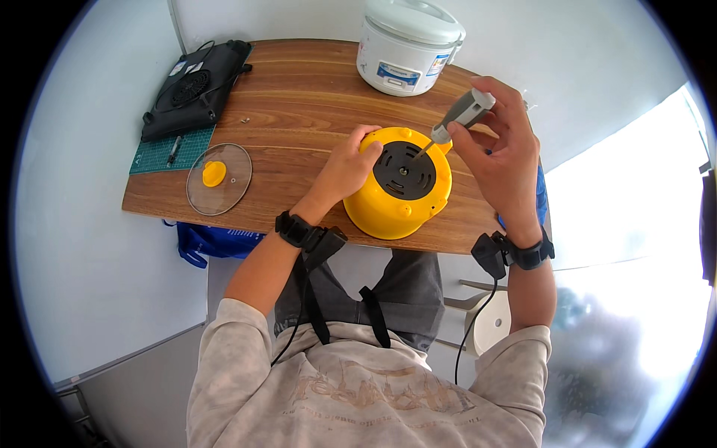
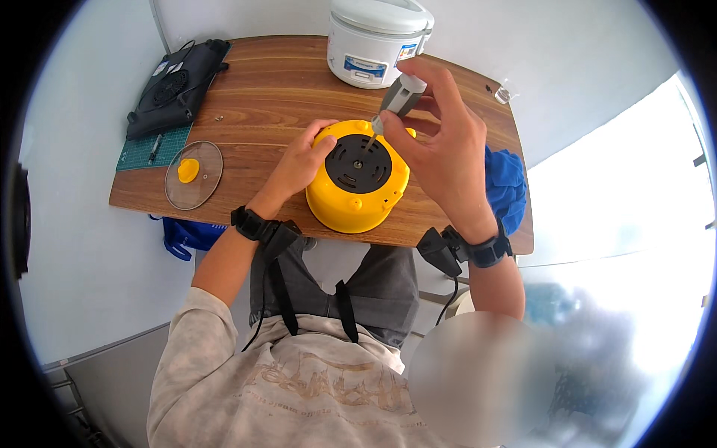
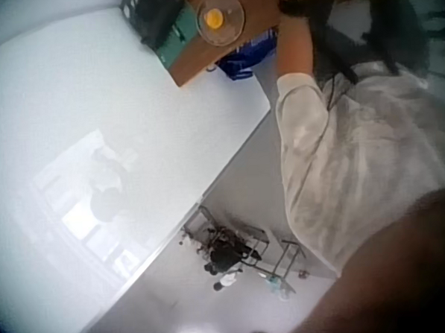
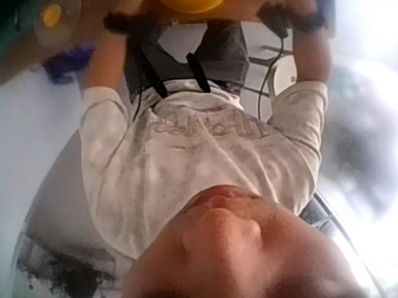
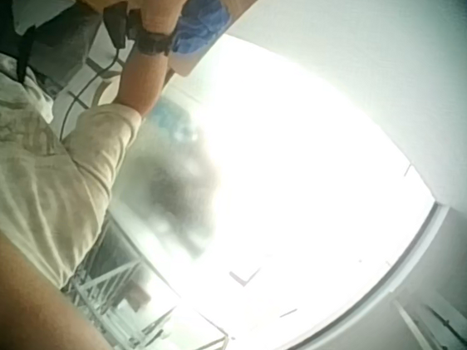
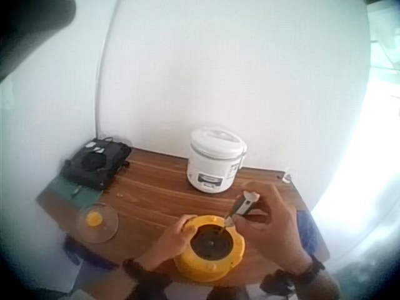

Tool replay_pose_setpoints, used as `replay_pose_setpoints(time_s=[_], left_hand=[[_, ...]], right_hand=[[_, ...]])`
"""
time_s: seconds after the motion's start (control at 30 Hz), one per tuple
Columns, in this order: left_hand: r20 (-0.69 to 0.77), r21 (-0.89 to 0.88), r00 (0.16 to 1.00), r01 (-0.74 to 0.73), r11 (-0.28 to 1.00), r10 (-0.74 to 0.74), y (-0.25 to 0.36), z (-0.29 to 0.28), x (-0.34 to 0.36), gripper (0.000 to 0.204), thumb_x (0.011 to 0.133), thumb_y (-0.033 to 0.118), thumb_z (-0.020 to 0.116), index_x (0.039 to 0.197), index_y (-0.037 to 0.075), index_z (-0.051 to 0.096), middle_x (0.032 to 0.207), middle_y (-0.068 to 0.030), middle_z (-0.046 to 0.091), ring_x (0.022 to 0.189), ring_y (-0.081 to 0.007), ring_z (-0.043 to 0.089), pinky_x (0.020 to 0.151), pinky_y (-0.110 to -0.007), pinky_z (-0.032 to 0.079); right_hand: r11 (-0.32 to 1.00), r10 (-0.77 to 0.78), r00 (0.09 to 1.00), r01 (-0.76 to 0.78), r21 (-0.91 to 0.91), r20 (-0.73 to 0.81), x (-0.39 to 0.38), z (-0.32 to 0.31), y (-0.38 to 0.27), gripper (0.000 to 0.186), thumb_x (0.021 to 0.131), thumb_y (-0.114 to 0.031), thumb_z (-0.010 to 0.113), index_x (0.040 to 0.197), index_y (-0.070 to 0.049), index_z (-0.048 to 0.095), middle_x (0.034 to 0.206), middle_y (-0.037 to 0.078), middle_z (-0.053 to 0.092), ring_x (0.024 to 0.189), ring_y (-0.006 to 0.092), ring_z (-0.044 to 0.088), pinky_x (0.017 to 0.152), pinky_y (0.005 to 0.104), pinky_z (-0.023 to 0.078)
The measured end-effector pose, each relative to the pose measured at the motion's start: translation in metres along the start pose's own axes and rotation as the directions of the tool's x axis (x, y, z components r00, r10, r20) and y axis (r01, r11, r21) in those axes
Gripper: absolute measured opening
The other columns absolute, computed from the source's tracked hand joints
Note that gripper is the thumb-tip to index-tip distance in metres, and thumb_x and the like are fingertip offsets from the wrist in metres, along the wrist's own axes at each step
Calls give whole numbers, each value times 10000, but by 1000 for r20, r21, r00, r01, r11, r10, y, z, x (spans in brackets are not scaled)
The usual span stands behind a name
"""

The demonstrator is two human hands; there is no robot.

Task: The person disassembles a white rice cooker by removing the lid and detaching a side latch. Then the person flips a yellow pot upside down and uses a screwdriver to remove screws from the base, exposing the internal wiring before placing the base cover back on.

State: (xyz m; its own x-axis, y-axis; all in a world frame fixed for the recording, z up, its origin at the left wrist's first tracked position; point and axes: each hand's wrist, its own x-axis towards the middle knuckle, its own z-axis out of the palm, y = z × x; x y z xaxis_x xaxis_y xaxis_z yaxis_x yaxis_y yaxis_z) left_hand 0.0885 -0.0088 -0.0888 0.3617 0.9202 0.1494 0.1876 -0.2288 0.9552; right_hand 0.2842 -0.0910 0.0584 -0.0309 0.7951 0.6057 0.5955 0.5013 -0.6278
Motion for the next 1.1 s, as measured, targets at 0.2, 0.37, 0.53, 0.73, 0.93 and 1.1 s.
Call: replay_pose_setpoints(time_s=[0.2,0.37,0.53,0.73,0.93,1.1], left_hand=[[-5,8,1000,-4,1000,4,-1,0,0,432,1036,299,492,1355,12,543,1230,-206,651,1083,-276,655,934,-337,516],[-33,1,999,-42,999,42,2,1,0,412,1022,266,507,1336,1,547,1188,-250,674,1075,-361,662,949,-412,505],[5,12,1000,-1,1000,0,1,-1,0,406,1043,281,490,1352,24,544,1226,-175,651,1085,-239,653,930,-313,519],[13,-3,1000,5,1000,-5,-2,0,1,407,1046,286,490,1351,21,542,1221,-178,652,1074,-233,656,927,-313,519],[0,21,1000,-5,1000,5,1,0,0,404,1046,286,486,1346,22,543,1221,-181,652,1076,-250,656,935,-316,512],[-4,10,1000,-29,1000,29,0,0,-1,403,1046,290,486,1341,24,544,1228,-189,649,1086,-264,652,943,-325,505]], right_hand=[[999,12,1000,-13,-49,-19,3,0,7,496,849,-49,765,1315,-108,606,1115,97,716,1015,220,724,864,373,631],[999,25,1000,-26,-30,-18,4,-1,10,498,854,-53,762,1324,-105,607,1140,99,711,1018,215,717,873,372,627],[998,-40,999,41,-38,27,1,1,-5,501,844,-52,787,1315,-93,621,1174,100,697,1014,218,719,886,341,621],[991,-124,992,125,-47,37,0,1,-5,500,837,-48,798,1307,-95,636,1198,106,687,1012,227,725,877,328,619],[996,-59,998,58,64,13,5,3,-8,435,836,-56,796,1253,-87,677,1173,105,689,1003,220,726,922,335,598],[980,-163,986,165,-107,31,5,2,-8,440,848,-35,757,1274,-90,663,1142,108,695,994,199,714,963,355,577]])
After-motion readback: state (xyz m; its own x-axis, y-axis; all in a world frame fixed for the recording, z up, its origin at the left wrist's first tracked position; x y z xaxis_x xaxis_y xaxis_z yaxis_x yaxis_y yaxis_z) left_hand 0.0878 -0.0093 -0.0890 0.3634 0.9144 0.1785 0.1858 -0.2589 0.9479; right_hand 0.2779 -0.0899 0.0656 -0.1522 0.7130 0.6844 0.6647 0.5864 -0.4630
